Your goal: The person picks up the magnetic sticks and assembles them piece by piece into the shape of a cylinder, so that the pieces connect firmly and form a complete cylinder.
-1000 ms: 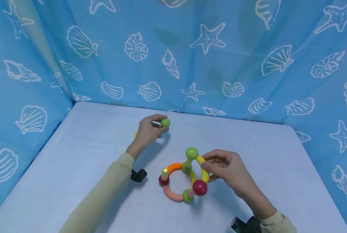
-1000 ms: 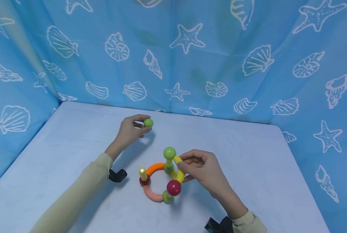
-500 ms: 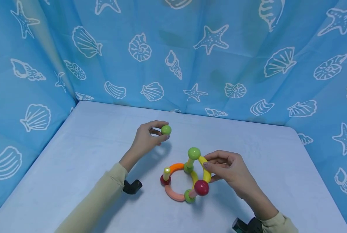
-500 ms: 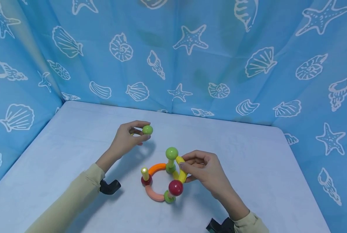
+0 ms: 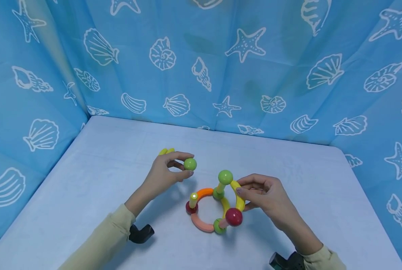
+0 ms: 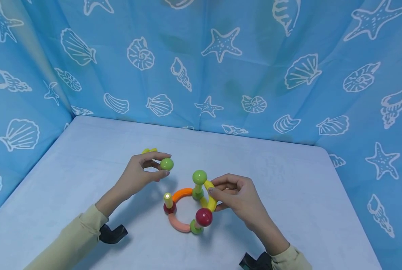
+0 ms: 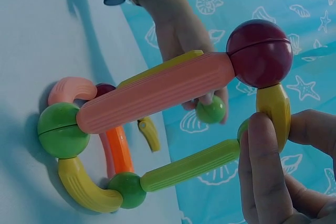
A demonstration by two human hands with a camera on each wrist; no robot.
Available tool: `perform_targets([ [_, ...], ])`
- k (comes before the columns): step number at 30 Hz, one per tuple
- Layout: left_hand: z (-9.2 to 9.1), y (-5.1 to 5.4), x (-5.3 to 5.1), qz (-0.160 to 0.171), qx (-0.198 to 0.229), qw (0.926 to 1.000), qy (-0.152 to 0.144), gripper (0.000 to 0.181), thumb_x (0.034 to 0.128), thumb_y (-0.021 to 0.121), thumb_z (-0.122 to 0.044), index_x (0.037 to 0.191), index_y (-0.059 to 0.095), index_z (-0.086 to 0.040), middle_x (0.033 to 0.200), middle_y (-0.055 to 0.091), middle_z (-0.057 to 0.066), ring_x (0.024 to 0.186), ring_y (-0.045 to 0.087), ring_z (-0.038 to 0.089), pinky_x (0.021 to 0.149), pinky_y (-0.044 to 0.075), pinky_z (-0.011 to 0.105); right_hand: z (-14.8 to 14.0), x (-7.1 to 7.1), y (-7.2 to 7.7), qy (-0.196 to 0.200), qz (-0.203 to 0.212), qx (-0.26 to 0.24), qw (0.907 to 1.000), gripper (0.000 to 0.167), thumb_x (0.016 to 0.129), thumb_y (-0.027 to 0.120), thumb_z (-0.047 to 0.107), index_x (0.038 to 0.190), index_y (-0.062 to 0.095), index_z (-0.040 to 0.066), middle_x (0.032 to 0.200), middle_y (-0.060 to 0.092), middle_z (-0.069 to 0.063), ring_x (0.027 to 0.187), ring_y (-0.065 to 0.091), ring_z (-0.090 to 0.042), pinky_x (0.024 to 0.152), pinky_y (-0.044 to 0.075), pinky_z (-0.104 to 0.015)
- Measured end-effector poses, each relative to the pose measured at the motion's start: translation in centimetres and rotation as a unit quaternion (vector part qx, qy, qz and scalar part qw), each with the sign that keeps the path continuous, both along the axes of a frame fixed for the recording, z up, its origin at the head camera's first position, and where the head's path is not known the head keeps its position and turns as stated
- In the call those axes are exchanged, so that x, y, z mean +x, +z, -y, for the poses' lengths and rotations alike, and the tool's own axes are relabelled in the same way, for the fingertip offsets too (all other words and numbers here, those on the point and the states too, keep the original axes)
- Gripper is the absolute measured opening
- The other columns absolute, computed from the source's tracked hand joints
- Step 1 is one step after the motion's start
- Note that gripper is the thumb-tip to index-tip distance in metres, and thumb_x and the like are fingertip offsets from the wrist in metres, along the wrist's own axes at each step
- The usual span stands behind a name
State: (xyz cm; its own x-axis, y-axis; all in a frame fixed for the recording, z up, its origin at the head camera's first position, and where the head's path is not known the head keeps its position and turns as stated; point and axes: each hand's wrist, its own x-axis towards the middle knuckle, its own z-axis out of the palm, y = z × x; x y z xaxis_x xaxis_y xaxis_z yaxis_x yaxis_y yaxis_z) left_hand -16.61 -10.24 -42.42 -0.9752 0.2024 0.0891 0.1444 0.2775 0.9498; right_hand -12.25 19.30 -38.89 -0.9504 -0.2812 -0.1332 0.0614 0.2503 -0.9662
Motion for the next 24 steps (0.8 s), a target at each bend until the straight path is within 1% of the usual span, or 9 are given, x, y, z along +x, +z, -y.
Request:
perform_targets([
  [2,0.3,0.2,0.6,-0.007,-0.007,0.9999,-0.005,0.037,0.086,0.08,-0.015,0.121,0.071,-0.023,0.115,0.066,-0.007,0.094,0.064,0.022,0.07,0.059,0.038,0.0,0.0,0.0,0.002,-0.001,-0.001,1.0,0.031,0.091,0.074,0.013,0.114,0.065,-0.005,0.098,0.068,-0.022,0.077,0.068,-0.029,0.066,0.061,-0.043],
  [5,0.7,0.5,1.5,-0.017,-0.01,0.9997,-0.012,0.037,0.0857,0.08,-0.014,0.12,0.071,-0.024,0.116,0.067,-0.008,0.094,0.064,0.021,0.073,0.057,0.04,0.0,0.0,0.0,0.004,-0.001,-0.001,1.0,0.032,0.091,0.074,0.014,0.114,0.065,-0.005,0.1,0.067,-0.024,0.078,0.068,-0.029,0.067,0.061,-0.043],
  [9,1.0,0.9,2.5,-0.022,-0.008,0.9995,-0.019,0.038,0.0849,0.08,-0.012,0.12,0.072,-0.024,0.117,0.066,-0.008,0.094,0.064,0.02,0.073,0.057,0.041,0.0,0.1,0.1,0.001,0.003,0.003,1.0,0.033,0.091,0.074,0.015,0.115,0.064,-0.005,0.101,0.067,-0.024,0.079,0.068,-0.028,0.067,0.061,-0.042],
  [15,1.1,1.7,3.8,-0.018,-0.008,0.9993,-0.032,0.04,0.0836,0.081,-0.011,0.119,0.072,-0.027,0.113,0.066,-0.008,0.094,0.063,0.02,0.071,0.058,0.038,0.0,0.2,0.1,-0.004,0.004,0.007,1.0,0.033,0.091,0.074,0.015,0.115,0.064,-0.005,0.099,0.068,-0.02,0.079,0.068,-0.028,0.067,0.061,-0.042],
  [19,1.0,2.1,4.6,-0.009,-0.002,0.9989,-0.045,0.041,0.0829,0.082,-0.011,0.119,0.072,-0.028,0.112,0.067,-0.007,0.095,0.064,0.02,0.069,0.059,0.036,-0.1,0.2,0.1,-0.005,0.003,0.008,0.9999,0.033,0.091,0.074,0.015,0.115,0.064,-0.006,0.099,0.068,-0.021,0.078,0.068,-0.028,0.067,0.061,-0.042],
  [24,0.6,2.6,5.5,-0.012,-0.001,0.9984,-0.055,0.041,0.0819,0.083,-0.013,0.119,0.072,-0.028,0.113,0.066,-0.007,0.095,0.064,0.019,0.069,0.059,0.035,-0.1,0.3,0.2,-0.006,0.005,0.008,0.9999,0.034,0.091,0.074,0.015,0.115,0.064,-0.006,0.1,0.067,-0.023,0.079,0.068,-0.028,0.067,0.061,-0.042],
])
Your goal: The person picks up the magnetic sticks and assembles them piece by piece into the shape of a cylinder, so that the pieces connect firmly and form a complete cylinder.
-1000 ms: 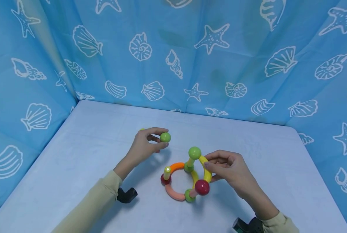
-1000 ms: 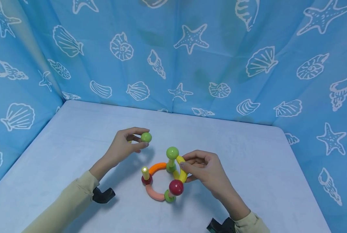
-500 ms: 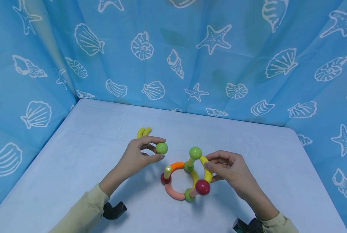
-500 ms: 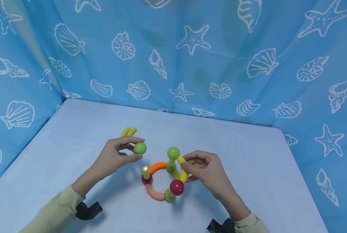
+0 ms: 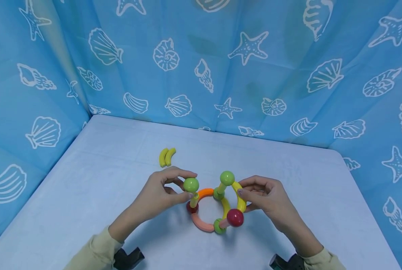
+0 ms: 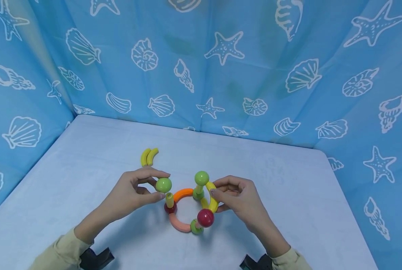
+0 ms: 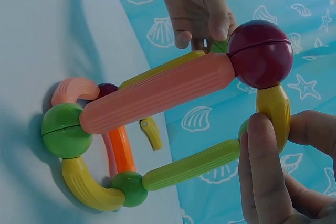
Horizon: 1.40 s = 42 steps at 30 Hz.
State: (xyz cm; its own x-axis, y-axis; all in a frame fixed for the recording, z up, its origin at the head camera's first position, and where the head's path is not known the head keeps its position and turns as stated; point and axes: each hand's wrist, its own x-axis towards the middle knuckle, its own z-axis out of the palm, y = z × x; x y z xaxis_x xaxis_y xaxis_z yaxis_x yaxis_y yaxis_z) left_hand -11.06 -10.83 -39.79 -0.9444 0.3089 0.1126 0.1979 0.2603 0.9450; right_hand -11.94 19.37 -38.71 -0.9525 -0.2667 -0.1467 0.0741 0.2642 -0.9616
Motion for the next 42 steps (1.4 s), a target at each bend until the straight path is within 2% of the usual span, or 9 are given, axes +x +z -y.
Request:
perform_targets([
  [5,-0.4,0.2,0.6,-0.018,-0.017,0.9997,-0.005,0.042,0.0811,0.084,-0.012,0.118,0.072,-0.029,0.11,0.065,-0.008,0.093,0.063,0.018,0.068,0.059,0.034,0.1,0.0,0.0,-0.002,0.003,-0.002,1.0,0.034,0.09,0.075,0.015,0.115,0.064,-0.006,0.098,0.068,-0.02,0.079,0.068,-0.028,0.067,0.061,-0.042],
  [11,-0.8,0.0,0.8,-0.026,-0.026,0.9992,-0.014,0.042,0.0813,0.084,-0.013,0.118,0.072,-0.03,0.111,0.065,-0.01,0.091,0.063,0.015,0.068,0.059,0.033,0.1,-0.1,-0.2,0.0,0.005,-0.003,1.0,0.034,0.091,0.074,0.014,0.115,0.064,-0.006,0.098,0.068,-0.02,0.078,0.068,-0.028,0.067,0.061,-0.042],
  [24,-0.9,-0.4,0.9,-0.015,-0.014,0.9997,-0.011,0.044,0.0817,0.083,-0.012,0.121,0.071,-0.029,0.111,0.065,-0.009,0.091,0.064,0.019,0.068,0.059,0.033,0.4,-0.3,-0.1,-0.002,0.003,0.006,1.0,0.033,0.091,0.075,0.015,0.115,0.065,-0.005,0.099,0.068,-0.02,0.078,0.068,-0.028,0.067,0.061,-0.042],
  [38,-1.2,-0.6,1.1,-0.046,-0.005,0.9989,-0.01,0.046,0.0817,0.082,-0.009,0.122,0.071,-0.028,0.112,0.065,-0.009,0.09,0.062,0.016,0.066,0.059,0.032,0.5,-0.6,0.2,-0.008,0.002,0.014,0.9999,0.034,0.09,0.075,0.015,0.115,0.065,-0.005,0.098,0.068,-0.019,0.078,0.067,-0.027,0.067,0.061,-0.042],
  [42,-1.3,-0.7,1.1,-0.057,-0.006,0.9983,-0.01,0.047,0.0814,0.083,-0.008,0.123,0.071,-0.027,0.112,0.065,-0.009,0.09,0.062,0.015,0.065,0.059,0.031,0.5,-0.6,0.2,-0.008,0.002,0.014,0.9999,0.033,0.091,0.074,0.015,0.115,0.065,-0.005,0.1,0.067,-0.023,0.078,0.067,-0.028,0.067,0.061,-0.041],
])
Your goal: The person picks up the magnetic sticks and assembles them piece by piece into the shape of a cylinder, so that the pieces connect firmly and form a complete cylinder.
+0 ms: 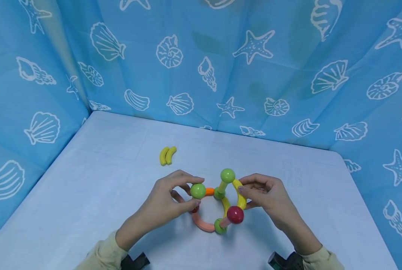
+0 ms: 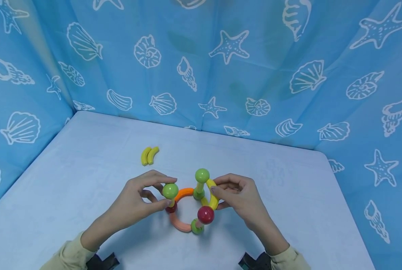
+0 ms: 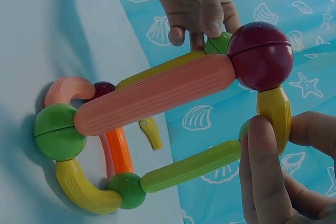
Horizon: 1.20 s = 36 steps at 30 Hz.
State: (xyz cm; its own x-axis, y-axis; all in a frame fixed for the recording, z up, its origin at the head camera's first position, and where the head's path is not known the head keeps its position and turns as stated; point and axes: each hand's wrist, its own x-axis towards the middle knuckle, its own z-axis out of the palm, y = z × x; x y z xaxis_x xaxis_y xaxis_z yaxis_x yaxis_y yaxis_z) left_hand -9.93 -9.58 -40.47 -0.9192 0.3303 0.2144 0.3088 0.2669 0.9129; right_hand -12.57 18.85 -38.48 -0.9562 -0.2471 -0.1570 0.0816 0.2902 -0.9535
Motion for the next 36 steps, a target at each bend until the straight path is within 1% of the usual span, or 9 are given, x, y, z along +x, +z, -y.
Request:
perform_targets([
  [4,-0.07,0.03,0.08,-0.005,-0.002,1.0,0.0,0.048,0.0814,0.083,-0.008,0.123,0.07,-0.027,0.112,0.064,-0.009,0.09,0.063,0.019,0.064,0.059,0.031,-0.04,0.03,-0.04,0.002,-0.001,-0.003,1.0,0.033,0.091,0.074,0.014,0.115,0.065,-0.005,0.101,0.066,-0.025,0.078,0.067,-0.027,0.067,0.061,-0.041],
  [8,-0.1,0.09,0.18,-0.007,-0.002,1.0,0.002,0.048,0.0811,0.082,-0.007,0.124,0.07,-0.026,0.112,0.064,-0.009,0.09,0.064,0.025,0.064,0.059,0.031,-0.08,0.06,-0.12,0.002,-0.003,-0.003,1.0,0.033,0.09,0.074,0.015,0.115,0.065,-0.005,0.098,0.067,-0.02,0.078,0.067,-0.028,0.067,0.061,-0.042],
  [17,-0.09,0.09,0.26,-0.002,-0.007,0.9999,0.007,0.049,0.0808,0.083,-0.007,0.124,0.07,-0.027,0.112,0.064,-0.009,0.09,0.064,0.019,0.065,0.059,0.031,-0.09,0.11,-0.17,0.007,-0.009,-0.01,0.9999,0.032,0.091,0.074,0.014,0.114,0.065,-0.006,0.097,0.067,-0.02,0.077,0.066,-0.027,0.067,0.061,-0.042],
  [22,0.09,0.08,0.38,-0.001,-0.012,0.9998,0.016,0.05,0.0807,0.084,-0.009,0.124,0.069,-0.029,0.111,0.064,-0.011,0.09,0.063,0.017,0.065,0.059,0.03,-0.12,0.04,-0.2,0.009,-0.009,-0.013,0.9998,0.032,0.091,0.074,0.014,0.114,0.065,-0.006,0.097,0.067,-0.02,0.076,0.067,-0.027,0.066,0.061,-0.042],
  [26,0.32,0.09,0.43,-0.003,-0.013,0.9997,0.02,0.048,0.0813,0.084,-0.012,0.124,0.069,-0.028,0.112,0.065,-0.01,0.089,0.063,0.014,0.065,0.059,0.03,-0.13,0.04,-0.25,0.007,-0.007,-0.012,0.9999,0.033,0.091,0.074,0.015,0.115,0.065,-0.006,0.097,0.067,-0.019,0.077,0.067,-0.027,0.067,0.061,-0.042],
  [31,0.51,0.21,0.4,-0.002,-0.014,0.9997,0.02,0.048,0.0814,0.085,-0.016,0.126,0.068,-0.026,0.113,0.065,-0.009,0.089,0.063,0.014,0.066,0.059,0.031,-0.18,0.08,-0.29,0.005,-0.008,-0.013,0.9999,0.033,0.091,0.074,0.015,0.115,0.065,-0.006,0.097,0.067,-0.02,0.076,0.067,-0.027,0.067,0.061,-0.043],
  [36,0.84,0.36,0.47,0.006,-0.024,0.9991,0.033,0.051,0.0805,0.085,-0.016,0.127,0.067,-0.027,0.115,0.065,-0.009,0.09,0.064,0.013,0.067,0.059,0.03,-0.16,0.09,-0.31,0.006,-0.007,-0.009,0.9999,0.033,0.091,0.075,0.016,0.115,0.065,-0.005,0.097,0.068,-0.019,0.077,0.067,-0.027,0.067,0.061,-0.042],
])
